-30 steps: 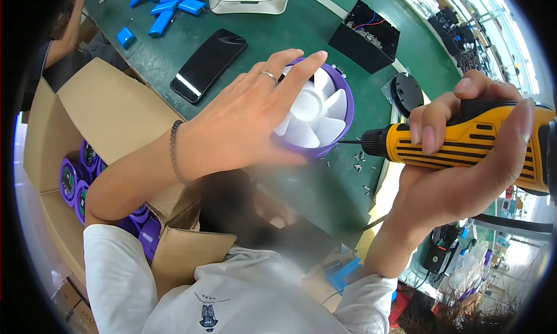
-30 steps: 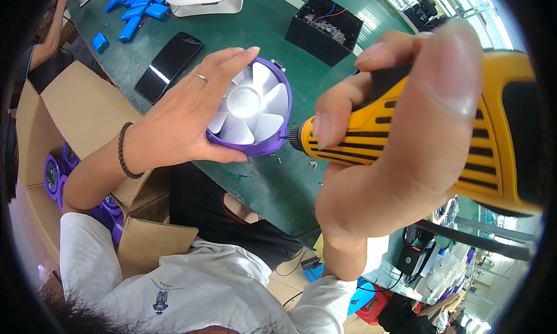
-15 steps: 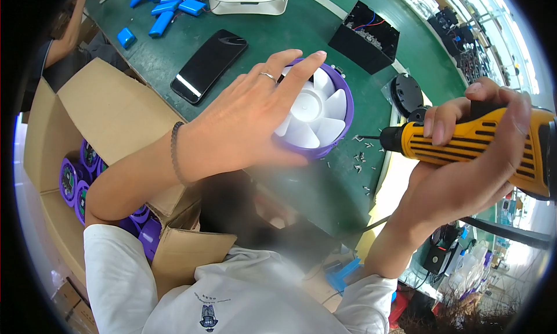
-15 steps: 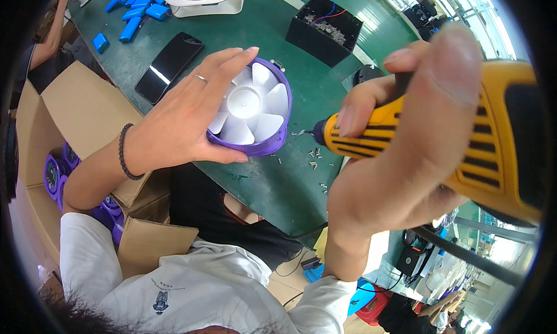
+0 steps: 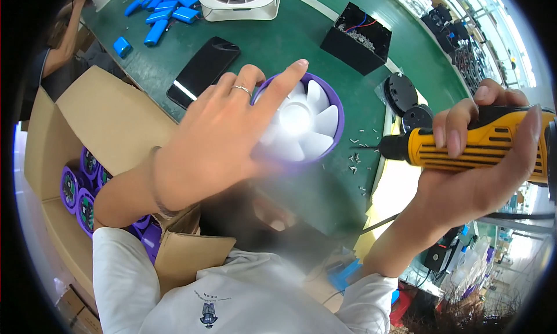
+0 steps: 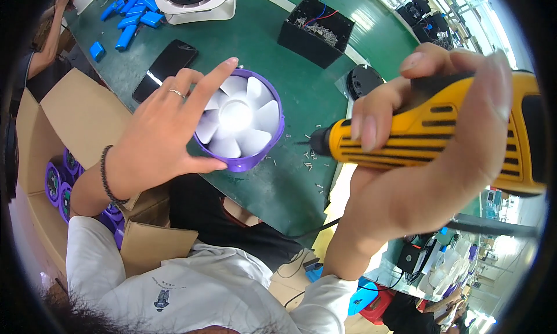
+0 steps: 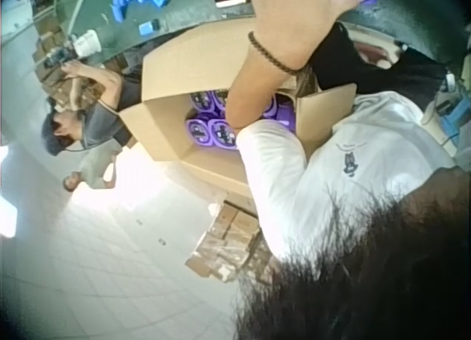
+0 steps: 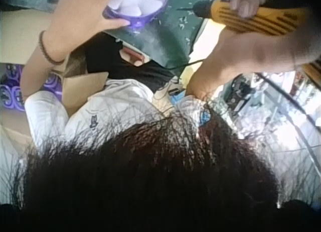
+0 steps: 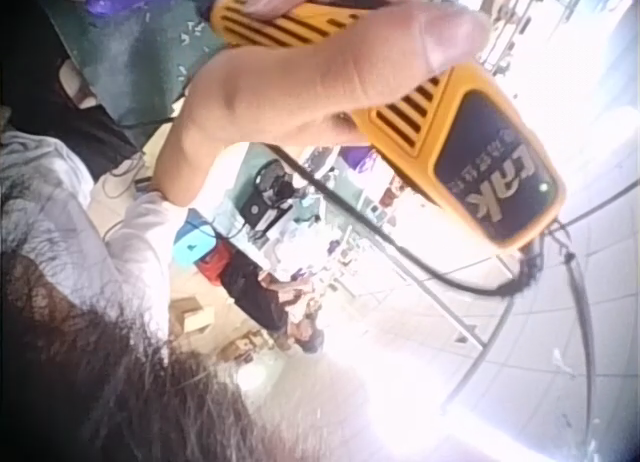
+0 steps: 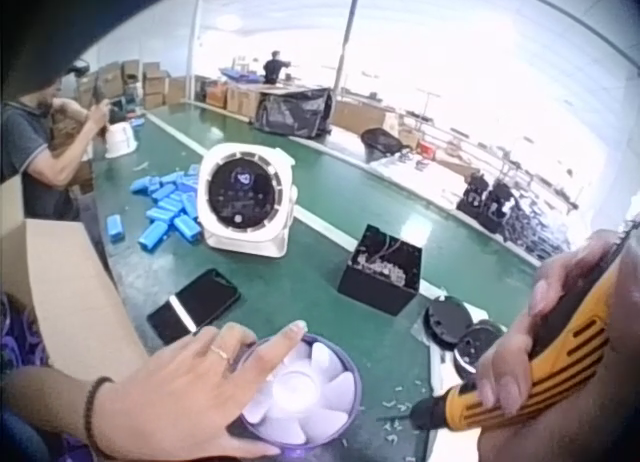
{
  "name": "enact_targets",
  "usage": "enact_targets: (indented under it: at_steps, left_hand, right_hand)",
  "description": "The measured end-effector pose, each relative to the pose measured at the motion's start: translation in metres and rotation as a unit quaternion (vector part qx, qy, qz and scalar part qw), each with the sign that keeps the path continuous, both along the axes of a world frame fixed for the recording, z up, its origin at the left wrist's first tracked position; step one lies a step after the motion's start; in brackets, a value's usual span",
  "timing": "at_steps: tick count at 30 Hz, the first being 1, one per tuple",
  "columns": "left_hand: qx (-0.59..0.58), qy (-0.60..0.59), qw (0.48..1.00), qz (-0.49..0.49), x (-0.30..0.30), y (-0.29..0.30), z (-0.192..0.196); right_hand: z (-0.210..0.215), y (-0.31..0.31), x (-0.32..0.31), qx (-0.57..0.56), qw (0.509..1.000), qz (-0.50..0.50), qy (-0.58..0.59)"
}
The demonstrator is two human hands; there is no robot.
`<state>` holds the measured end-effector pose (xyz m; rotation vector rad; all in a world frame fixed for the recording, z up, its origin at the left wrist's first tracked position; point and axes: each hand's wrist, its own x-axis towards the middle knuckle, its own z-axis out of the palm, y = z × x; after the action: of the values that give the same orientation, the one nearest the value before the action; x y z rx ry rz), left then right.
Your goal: The person assembles small cooling fan units by inserting white fans into purple plastic housings and securing internal circuit board components with screws using an electric screwdriver.
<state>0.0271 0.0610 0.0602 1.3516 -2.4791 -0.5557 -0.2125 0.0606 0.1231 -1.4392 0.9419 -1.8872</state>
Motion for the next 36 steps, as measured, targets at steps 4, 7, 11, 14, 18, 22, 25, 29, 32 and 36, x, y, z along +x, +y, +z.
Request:
enact_targets:
  at_steps: [4,7,11,14,18,22,25,29,32,36]
  left_hand:
    - [-0.146,0.073,0.986,-0.044,-0.007,-0.008,-0.026]
    - [-0.108,0.125,0.985,-0.059,-0.014,-0.015,-0.037]
    - [-0.066,0.146,0.984,-0.080,-0.013,-0.021,-0.036]
    - [-0.060,0.139,0.985,-0.081,-0.009,-0.020,-0.033]
    - [-0.061,0.147,0.983,-0.087,-0.013,-0.021,-0.036]
    - [-0.064,0.139,0.985,-0.082,-0.011,-0.020,-0.035]
    - [-0.055,0.139,0.985,-0.080,-0.011,-0.020,-0.035]
    - [-0.052,0.143,0.985,-0.082,-0.011,-0.018,-0.035]
    - [-0.048,0.136,0.987,-0.076,-0.011,-0.019,-0.033]
    - [-0.051,0.141,0.986,-0.074,-0.012,-0.018,-0.034]
  right_hand:
    - [0.008,0.005,-0.001,0.004,0.988,0.151,-0.014]
    - [0.009,0.020,0.018,-0.021,0.986,0.149,0.065]
    - [0.005,0.025,0.033,0.007,0.991,0.124,0.043]
    - [0.003,0.027,0.041,0.026,0.993,0.113,0.024]
    - [0.000,0.029,0.048,0.054,0.995,0.089,0.004]
    - [-0.001,0.029,0.057,0.073,0.995,0.053,0.042]
    - [-0.002,0.025,0.061,0.093,0.989,-0.001,0.113]
    - [-0.006,0.023,0.058,0.045,0.996,0.073,0.022]
    - [-0.007,0.020,0.059,0.045,0.997,0.061,0.021]
    - [-0.008,0.026,0.060,0.045,0.998,0.042,0.018]
